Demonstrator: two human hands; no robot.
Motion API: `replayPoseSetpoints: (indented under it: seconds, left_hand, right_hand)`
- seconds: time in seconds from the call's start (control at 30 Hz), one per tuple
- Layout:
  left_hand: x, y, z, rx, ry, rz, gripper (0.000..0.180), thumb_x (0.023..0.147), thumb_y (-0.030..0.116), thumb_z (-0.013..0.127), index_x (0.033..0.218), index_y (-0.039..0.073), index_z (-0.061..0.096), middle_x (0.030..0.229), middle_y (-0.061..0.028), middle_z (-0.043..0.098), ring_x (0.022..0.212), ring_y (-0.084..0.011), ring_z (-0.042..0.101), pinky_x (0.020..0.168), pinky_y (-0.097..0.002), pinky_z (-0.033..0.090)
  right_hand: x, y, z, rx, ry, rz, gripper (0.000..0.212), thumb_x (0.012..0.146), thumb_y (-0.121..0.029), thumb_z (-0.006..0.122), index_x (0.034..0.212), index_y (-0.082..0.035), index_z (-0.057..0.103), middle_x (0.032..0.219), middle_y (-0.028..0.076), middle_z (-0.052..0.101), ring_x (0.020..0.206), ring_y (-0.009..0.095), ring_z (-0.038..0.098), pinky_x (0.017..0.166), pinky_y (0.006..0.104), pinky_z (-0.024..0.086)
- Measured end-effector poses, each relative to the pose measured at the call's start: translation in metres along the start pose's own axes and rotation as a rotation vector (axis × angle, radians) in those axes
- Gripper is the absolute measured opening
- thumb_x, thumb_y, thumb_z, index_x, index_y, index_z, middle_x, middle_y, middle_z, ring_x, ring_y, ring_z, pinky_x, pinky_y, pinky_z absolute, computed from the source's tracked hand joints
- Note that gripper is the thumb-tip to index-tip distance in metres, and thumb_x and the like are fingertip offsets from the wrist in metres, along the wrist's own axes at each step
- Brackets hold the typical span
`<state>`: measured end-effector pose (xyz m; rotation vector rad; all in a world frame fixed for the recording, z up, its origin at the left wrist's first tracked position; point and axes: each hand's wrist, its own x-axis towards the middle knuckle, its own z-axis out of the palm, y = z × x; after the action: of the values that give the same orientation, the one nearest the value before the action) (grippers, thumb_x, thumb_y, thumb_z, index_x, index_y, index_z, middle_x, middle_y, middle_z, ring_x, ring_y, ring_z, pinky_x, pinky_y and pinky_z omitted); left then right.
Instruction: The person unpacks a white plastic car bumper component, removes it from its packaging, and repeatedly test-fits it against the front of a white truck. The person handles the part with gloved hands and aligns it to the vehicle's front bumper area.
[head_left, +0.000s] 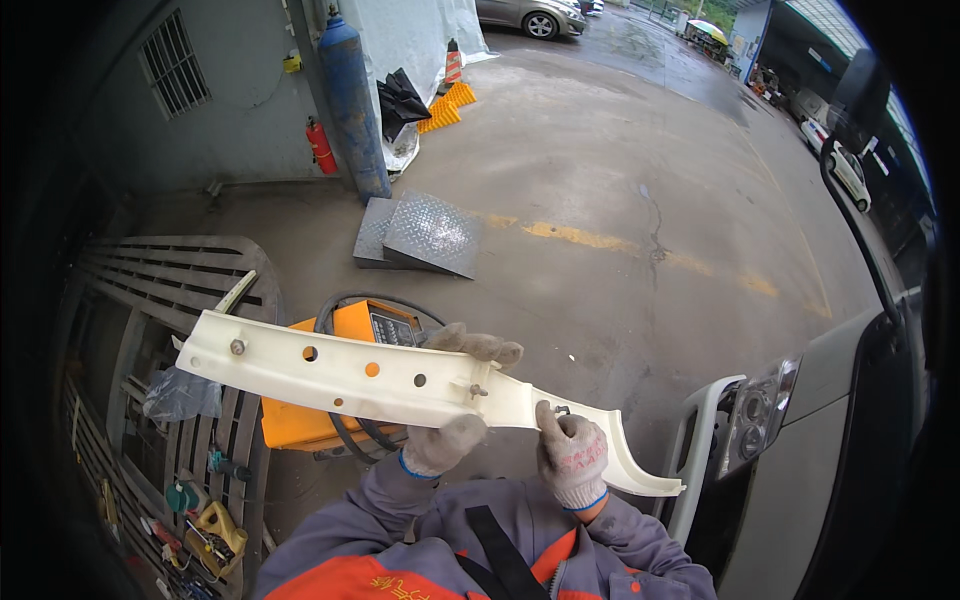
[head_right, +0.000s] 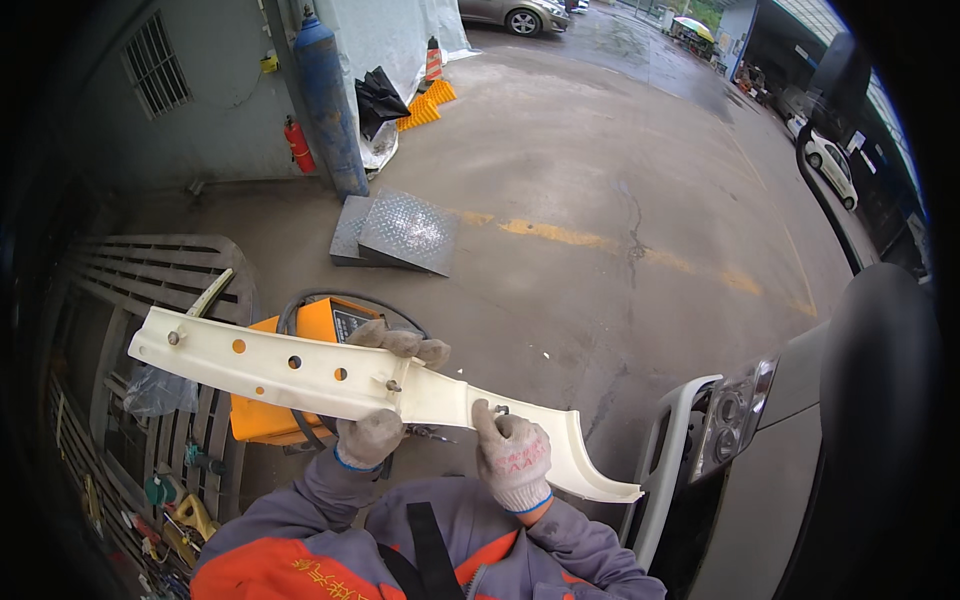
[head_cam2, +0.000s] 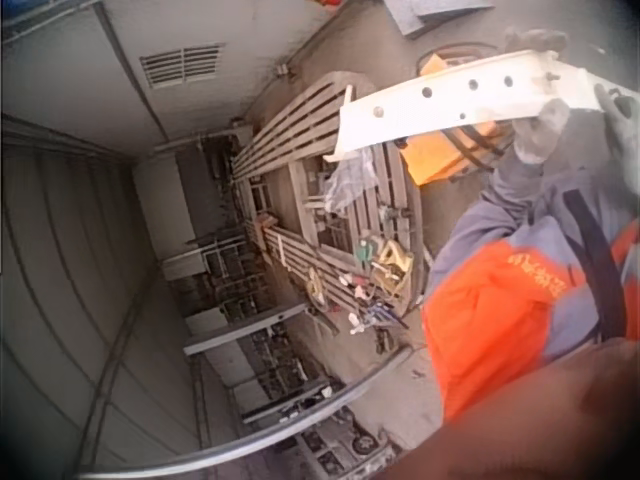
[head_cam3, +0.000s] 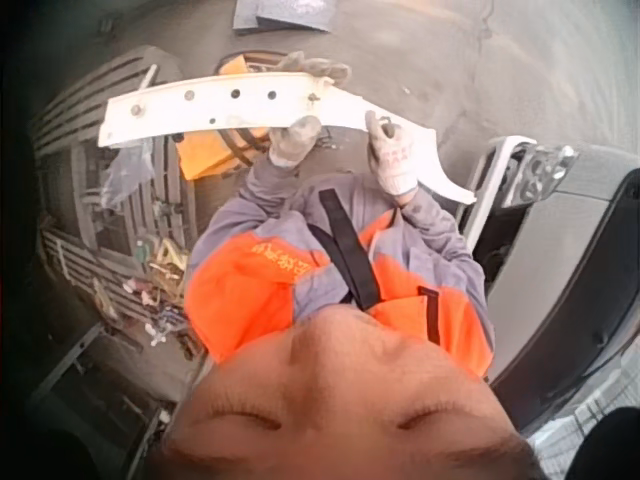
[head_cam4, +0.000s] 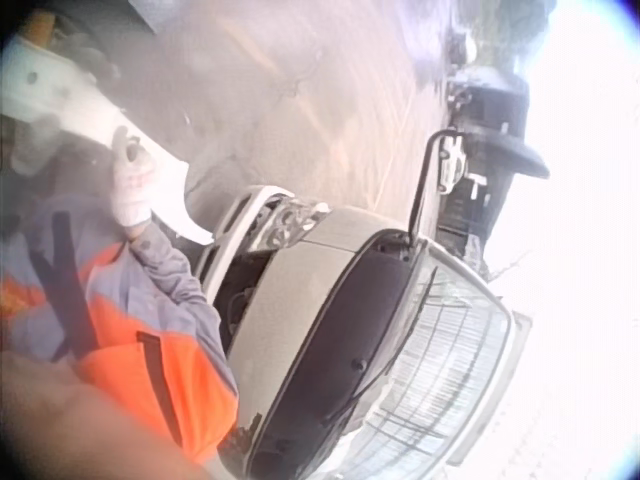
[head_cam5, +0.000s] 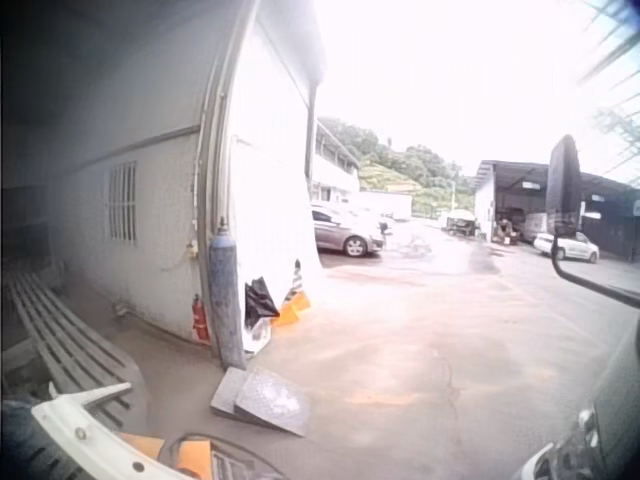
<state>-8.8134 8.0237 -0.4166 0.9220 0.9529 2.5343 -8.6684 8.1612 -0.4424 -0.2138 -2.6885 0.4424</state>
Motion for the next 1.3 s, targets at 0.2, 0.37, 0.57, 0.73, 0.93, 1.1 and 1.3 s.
replayPoseSetpoints:
  seconds: [0.2, 0.37, 0.57, 0.73, 0.93, 1.1, 1.3]
  left_hand:
    - [0.064, -0.085, -0.007, 0.222, 0.131, 0.186, 0.085, 0.091, 0.034, 0.076, 0.155, 0.005, 0.027, 0.141, -0.0209, 0.051, 0.131, -0.038, 0.053, 0.107, -0.0526, 0.048]
    - [0.131, -0.147, 0.024, -0.025, 0.432, 0.17, 0.08, 0.085, 0.032, 0.077, 0.149, 0.009, 0.036, 0.133, -0.012, 0.054, 0.129, -0.0362, 0.053, 0.114, -0.0546, 0.039]
    - [0.224, -0.177, 0.049, 0.012, 0.664, 0.25, 0.069, 0.081, 0.032, 0.075, 0.139, 0.011, 0.045, 0.119, -0.0059, 0.056, 0.128, -0.034, 0.05, 0.12, -0.0557, 0.032]
    - [0.274, -0.199, 0.02, 0.052, 0.676, 0.344, 0.068, 0.083, 0.028, 0.075, 0.142, 0.01, 0.045, 0.132, -0.0119, 0.054, 0.136, -0.0372, 0.045, 0.12, -0.0543, 0.034]
    - [0.365, -0.216, -0.033, -0.015, 0.721, 0.414, 0.055, 0.079, 0.019, 0.069, 0.126, 0.003, 0.046, 0.118, -0.0123, 0.05, 0.129, -0.0345, 0.048, 0.119, -0.0518, 0.039]
    - [0.448, -0.214, -0.104, -0.049, 0.714, 0.408, 0.05, 0.078, 0.02, 0.07, 0.119, 0.002, 0.047, 0.117, -0.0123, 0.05, 0.129, -0.0347, 0.048, 0.119, -0.053, 0.04]
    - [0.533, -0.208, -0.191, -0.122, 0.645, 0.435, 0.05, 0.084, 0.027, 0.066, 0.124, 0.002, 0.049, 0.117, -0.0119, 0.054, 0.125, -0.0325, 0.049, 0.117, -0.0514, 0.039]
  right_hand:
    - [0.093, 0.113, 0.03, 0.144, -0.035, -0.153, 0.065, 0.068, -0.006, 0.071, 0.133, -0.011, 0.06, 0.07, 0.006, 0.056, 0.06, 0.03, 0.057, 0.055, 0.0447, 0.044]
    - [0.177, 0.213, 0.03, 0.175, -0.211, -0.315, 0.063, 0.072, -0.007, 0.071, 0.134, -0.012, 0.059, 0.076, 0.005, 0.057, 0.068, 0.029, 0.059, 0.062, 0.0433, 0.044]
    - [0.283, 0.274, 0.006, 0.088, -0.231, -0.539, 0.05, 0.08, -0.013, 0.065, 0.13, -0.012, 0.059, 0.082, 0.004, 0.058, 0.07, 0.024, 0.06, 0.061, 0.04, 0.046]
    - [0.359, 0.289, 0.006, -0.065, -0.146, -0.644, 0.035, 0.08, -0.017, 0.063, 0.114, -0.01, 0.06, 0.078, 0.001, 0.054, 0.069, 0.016, 0.058, 0.057, 0.0357, 0.045]
    - [0.46, 0.292, 0.027, -0.146, -0.134, -0.699, 0.027, 0.08, -0.017, 0.064, 0.105, -0.006, 0.061, 0.074, 0.002, 0.051, 0.064, 0.016, 0.057, 0.054, 0.0343, 0.044]
    - [0.558, 0.283, 0.063, -0.171, -0.134, -0.714, 0.021, 0.082, -0.016, 0.064, 0.1, -0.005, 0.061, 0.076, 0.006, 0.055, 0.064, 0.02, 0.06, 0.054, 0.0363, 0.047]
    - [0.679, 0.268, 0.1, -0.172, -0.174, -0.736, 0.02, 0.082, -0.015, 0.064, 0.098, -0.004, 0.061, 0.077, 0.008, 0.056, 0.067, 0.023, 0.063, 0.056, 0.0377, 0.049]
